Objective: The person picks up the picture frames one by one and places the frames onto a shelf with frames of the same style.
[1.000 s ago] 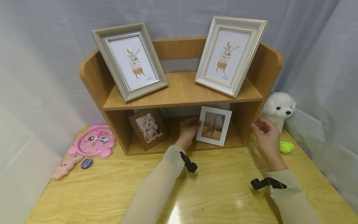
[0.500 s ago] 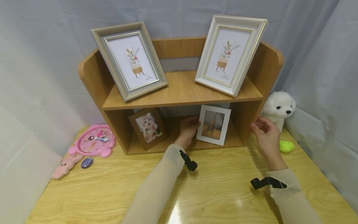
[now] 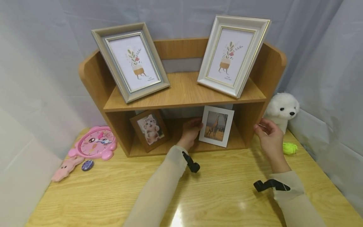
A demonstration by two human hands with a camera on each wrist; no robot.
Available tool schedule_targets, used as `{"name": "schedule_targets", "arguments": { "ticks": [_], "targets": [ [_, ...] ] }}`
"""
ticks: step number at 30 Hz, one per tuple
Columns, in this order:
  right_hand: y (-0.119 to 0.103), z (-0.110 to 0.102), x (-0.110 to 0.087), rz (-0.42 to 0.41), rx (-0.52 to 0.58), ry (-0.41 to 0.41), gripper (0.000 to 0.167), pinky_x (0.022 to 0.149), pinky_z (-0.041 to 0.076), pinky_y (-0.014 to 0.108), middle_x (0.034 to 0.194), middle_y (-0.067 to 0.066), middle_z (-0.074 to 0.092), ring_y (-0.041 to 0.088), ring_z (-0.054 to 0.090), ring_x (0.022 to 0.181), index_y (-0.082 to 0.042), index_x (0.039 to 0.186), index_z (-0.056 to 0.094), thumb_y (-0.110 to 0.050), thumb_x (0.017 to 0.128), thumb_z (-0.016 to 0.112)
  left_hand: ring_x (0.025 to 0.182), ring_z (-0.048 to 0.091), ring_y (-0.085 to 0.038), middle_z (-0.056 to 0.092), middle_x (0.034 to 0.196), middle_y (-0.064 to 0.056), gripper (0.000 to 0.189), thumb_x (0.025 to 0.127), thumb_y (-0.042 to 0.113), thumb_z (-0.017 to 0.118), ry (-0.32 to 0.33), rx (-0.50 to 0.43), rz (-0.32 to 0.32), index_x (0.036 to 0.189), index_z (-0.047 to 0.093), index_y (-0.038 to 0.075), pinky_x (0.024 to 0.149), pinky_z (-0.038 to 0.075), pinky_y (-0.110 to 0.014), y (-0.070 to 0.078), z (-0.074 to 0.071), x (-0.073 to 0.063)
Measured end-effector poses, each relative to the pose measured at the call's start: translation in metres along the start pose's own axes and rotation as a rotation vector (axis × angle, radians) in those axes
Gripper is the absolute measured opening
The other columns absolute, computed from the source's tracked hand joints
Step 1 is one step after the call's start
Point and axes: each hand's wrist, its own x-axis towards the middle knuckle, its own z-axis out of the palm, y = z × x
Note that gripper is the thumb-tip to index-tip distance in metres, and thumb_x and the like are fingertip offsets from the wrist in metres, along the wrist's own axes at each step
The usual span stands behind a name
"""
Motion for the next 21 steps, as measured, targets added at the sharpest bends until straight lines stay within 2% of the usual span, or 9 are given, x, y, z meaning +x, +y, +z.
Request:
{"name": "schedule_targets", "arguments": {
  "ticks": [8,15,21],
  "targets": [
    [-0.003,0.002,-0.002,0.013,0.002,0.002,0.028,0.08,0.054,0.013,0.104,-0.003,0.064,0.01,0.061,0.098,0.003,0.119,0.062,0.002,0.091,0.066,0.114,0.062,-0.023,0.068,0.121,-0.012,0.03,0.092,0.002,0.068,0.015,-0.049,-0.004,0.122,0.067,0.002,0.099,0.05,-0.035,0.004,-0.003,-0.003],
    [-0.004,0.001,-0.002,0.009,0.0,0.0,0.027,0.078,0.054,0.012,0.105,-0.004,0.063,0.009,0.061,0.097,0.0,0.118,0.063,0.002,0.091,0.067,0.108,0.064,-0.022,0.07,0.115,-0.012,0.028,0.09,0.0,0.07,0.024,-0.081,0.05,0.118,0.069,0.001,0.097,0.051,-0.035,0.002,-0.011,-0.008],
    [-0.004,0.001,-0.002,0.015,0.007,-0.001,0.026,0.078,0.054,0.012,0.106,-0.005,0.063,0.009,0.061,0.097,-0.002,0.117,0.064,0.001,0.091,0.068,0.11,0.063,-0.024,0.069,0.117,-0.014,0.028,0.091,-0.001,0.068,0.009,-0.098,0.083,0.119,0.067,-0.001,0.098,0.05,-0.036,0.006,-0.016,-0.016]
  ]
}}
